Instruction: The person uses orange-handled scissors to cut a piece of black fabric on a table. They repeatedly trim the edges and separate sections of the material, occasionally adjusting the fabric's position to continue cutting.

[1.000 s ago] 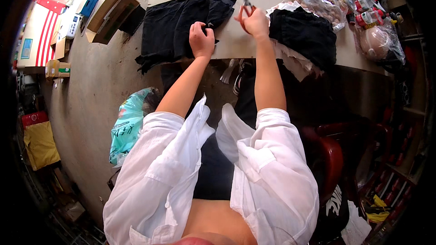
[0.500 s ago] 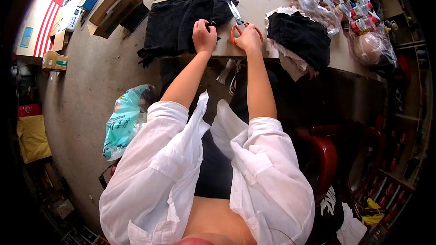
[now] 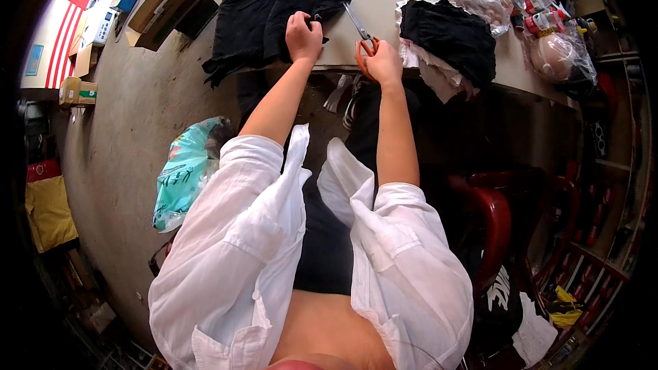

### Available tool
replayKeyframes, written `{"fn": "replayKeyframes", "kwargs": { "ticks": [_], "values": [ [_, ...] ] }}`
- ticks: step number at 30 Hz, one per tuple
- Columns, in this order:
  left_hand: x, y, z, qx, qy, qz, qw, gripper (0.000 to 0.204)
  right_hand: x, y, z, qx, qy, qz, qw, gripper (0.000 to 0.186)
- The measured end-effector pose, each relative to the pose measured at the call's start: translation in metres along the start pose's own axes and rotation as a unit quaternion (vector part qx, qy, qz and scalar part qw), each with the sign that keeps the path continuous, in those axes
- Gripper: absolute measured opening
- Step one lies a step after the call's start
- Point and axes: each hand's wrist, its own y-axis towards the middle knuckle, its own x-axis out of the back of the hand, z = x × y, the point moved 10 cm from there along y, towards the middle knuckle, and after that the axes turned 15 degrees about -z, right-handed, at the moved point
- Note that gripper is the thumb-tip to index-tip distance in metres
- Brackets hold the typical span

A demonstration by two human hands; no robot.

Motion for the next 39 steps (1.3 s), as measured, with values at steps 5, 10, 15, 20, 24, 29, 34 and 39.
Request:
{"fn": "replayKeyframes", "kwargs": {
  "ticks": [5, 10, 15, 20, 24, 29, 34, 39],
  "values": [
    [-0.004, -0.003, -0.001, -0.013, -0.005, 0.000, 1.000, 0.013, 0.021, -0.015, 0.030, -0.044, -0.105, -0.006, 0.993, 0.066],
    [-0.001, -0.003, 0.000, -0.012, 0.001, -0.003, 1.000, 0.013, 0.010, -0.016, 0.028, -0.018, -0.085, 0.019, 0.996, 0.078],
    [0.001, -0.002, -0.005, 0.008, 0.001, 0.011, 1.000, 0.012, 0.007, -0.006, 0.012, -0.059, 0.013, 0.031, 0.998, 0.070],
    [-0.002, 0.002, -0.005, 0.011, -0.029, 0.000, 1.000, 0.010, -0.022, 0.021, -0.019, -0.058, 0.178, -0.008, 0.982, 0.058],
    [-0.011, 0.006, -0.021, 0.055, -0.111, -0.020, 0.992, 0.010, -0.025, 0.038, -0.016, -0.127, 0.312, -0.013, 0.942, 0.056],
    [-0.072, -0.029, -0.074, 0.081, -0.195, 0.145, 0.967, 0.015, 0.019, 0.036, 0.007, -0.046, 0.268, -0.160, 0.949, 0.053],
    [-0.067, -0.043, -0.081, -0.023, -0.145, 0.192, 0.970, 0.019, 0.040, 0.037, -0.012, -0.112, 0.205, -0.180, 0.956, 0.055],
    [0.008, -0.030, -0.072, -0.195, 0.035, 0.137, 0.970, 0.040, 0.028, 0.036, -0.003, -0.104, 0.354, -0.103, 0.924, 0.051]
  ]
}}
